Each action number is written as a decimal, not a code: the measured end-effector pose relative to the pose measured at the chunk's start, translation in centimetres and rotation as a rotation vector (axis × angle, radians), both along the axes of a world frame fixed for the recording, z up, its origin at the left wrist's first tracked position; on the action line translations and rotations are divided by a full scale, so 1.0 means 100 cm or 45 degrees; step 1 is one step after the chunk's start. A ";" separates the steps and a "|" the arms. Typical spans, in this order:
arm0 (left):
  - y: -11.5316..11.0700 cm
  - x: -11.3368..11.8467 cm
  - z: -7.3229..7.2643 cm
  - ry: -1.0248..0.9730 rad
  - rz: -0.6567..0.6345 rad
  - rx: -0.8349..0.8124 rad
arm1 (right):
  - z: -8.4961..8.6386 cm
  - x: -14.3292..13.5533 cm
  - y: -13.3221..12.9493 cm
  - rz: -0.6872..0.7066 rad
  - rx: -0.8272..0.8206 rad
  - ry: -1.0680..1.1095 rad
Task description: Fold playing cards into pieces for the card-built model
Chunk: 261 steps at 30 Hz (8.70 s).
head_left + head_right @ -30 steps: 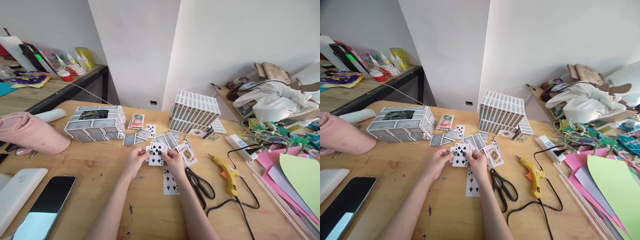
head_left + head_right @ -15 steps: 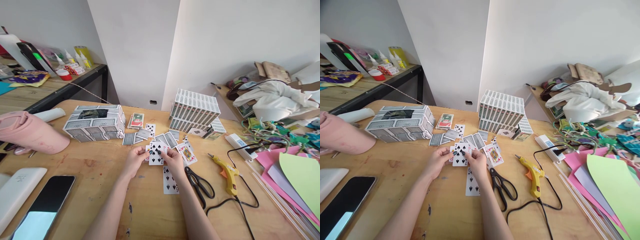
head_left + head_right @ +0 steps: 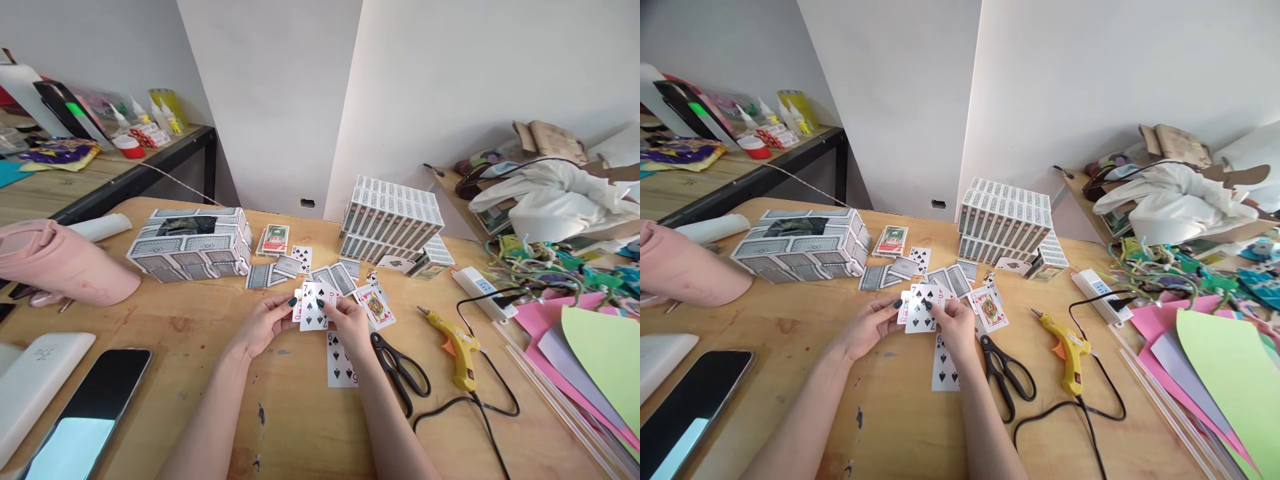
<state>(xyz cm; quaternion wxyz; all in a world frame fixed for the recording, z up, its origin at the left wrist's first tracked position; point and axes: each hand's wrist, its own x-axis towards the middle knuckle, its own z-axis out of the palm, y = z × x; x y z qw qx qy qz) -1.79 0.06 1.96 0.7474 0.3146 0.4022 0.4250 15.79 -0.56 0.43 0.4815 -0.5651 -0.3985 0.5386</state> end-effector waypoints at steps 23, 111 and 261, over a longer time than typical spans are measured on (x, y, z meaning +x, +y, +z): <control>0.001 0.013 0.004 0.152 0.102 -0.019 | -0.006 -0.005 -0.001 -0.024 0.067 -0.016; -0.021 0.049 -0.016 1.535 0.504 1.410 | -0.003 -0.012 -0.009 -0.234 0.432 -1.053; -0.009 0.042 -0.003 0.532 0.485 0.201 | 0.015 -0.032 -0.013 0.244 0.124 0.016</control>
